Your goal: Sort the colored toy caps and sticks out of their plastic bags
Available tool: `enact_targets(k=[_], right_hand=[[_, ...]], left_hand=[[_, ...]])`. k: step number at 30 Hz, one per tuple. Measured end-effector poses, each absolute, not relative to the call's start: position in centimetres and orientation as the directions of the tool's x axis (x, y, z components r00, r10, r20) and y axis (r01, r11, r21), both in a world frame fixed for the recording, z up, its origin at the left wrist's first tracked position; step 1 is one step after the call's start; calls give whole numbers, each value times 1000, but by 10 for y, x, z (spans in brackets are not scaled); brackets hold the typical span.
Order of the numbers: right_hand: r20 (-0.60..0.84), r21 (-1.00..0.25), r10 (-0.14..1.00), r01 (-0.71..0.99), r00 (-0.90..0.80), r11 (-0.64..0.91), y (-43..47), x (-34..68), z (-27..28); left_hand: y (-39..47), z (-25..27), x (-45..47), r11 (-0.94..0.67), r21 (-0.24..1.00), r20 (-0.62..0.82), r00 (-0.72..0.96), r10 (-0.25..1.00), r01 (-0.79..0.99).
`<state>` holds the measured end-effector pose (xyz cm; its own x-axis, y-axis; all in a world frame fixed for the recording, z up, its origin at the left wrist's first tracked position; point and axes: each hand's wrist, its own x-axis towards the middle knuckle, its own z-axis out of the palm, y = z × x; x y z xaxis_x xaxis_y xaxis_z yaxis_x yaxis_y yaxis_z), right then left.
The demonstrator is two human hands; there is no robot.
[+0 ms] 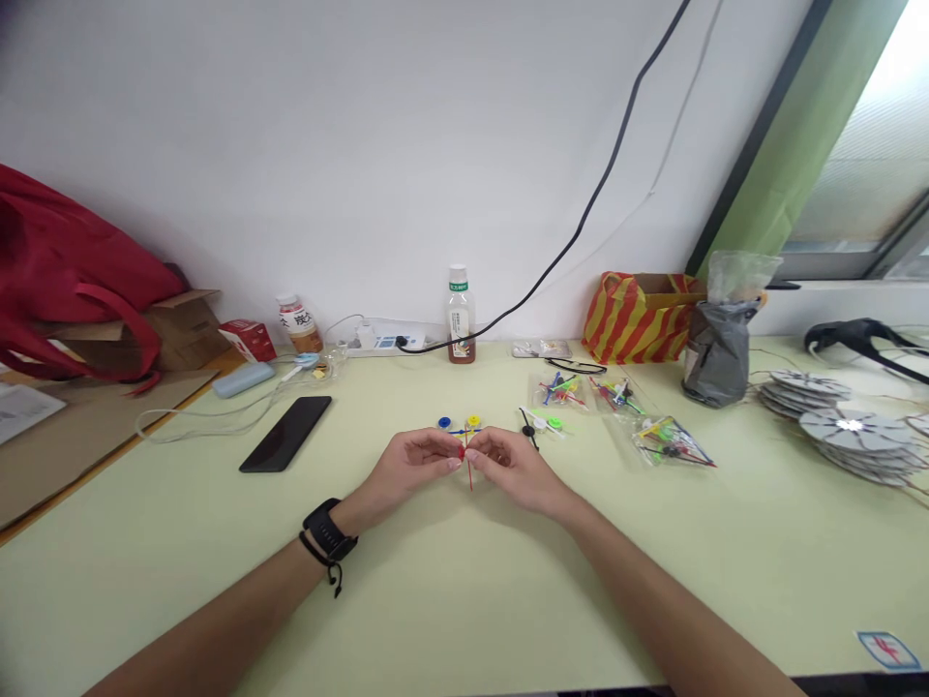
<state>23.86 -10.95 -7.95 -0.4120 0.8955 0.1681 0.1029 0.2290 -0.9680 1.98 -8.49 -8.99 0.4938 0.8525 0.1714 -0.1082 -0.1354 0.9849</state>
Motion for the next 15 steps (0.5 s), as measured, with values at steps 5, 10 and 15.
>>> enact_targets(k=[5,10,15], right_hand=[[153,-981,899,44,-410,187,-110,236,-83],[241,-940,930,170,-277,294,-106,243,-81],[507,-771,862,448,3,452,-102,261,-67]], left_hand=[[-88,-90,21,-173,984,174,508,844,-49],[-87,-86,20,-407,900,308,434,847,156],[-76,-89,11,-571,719,479,313,820,396]])
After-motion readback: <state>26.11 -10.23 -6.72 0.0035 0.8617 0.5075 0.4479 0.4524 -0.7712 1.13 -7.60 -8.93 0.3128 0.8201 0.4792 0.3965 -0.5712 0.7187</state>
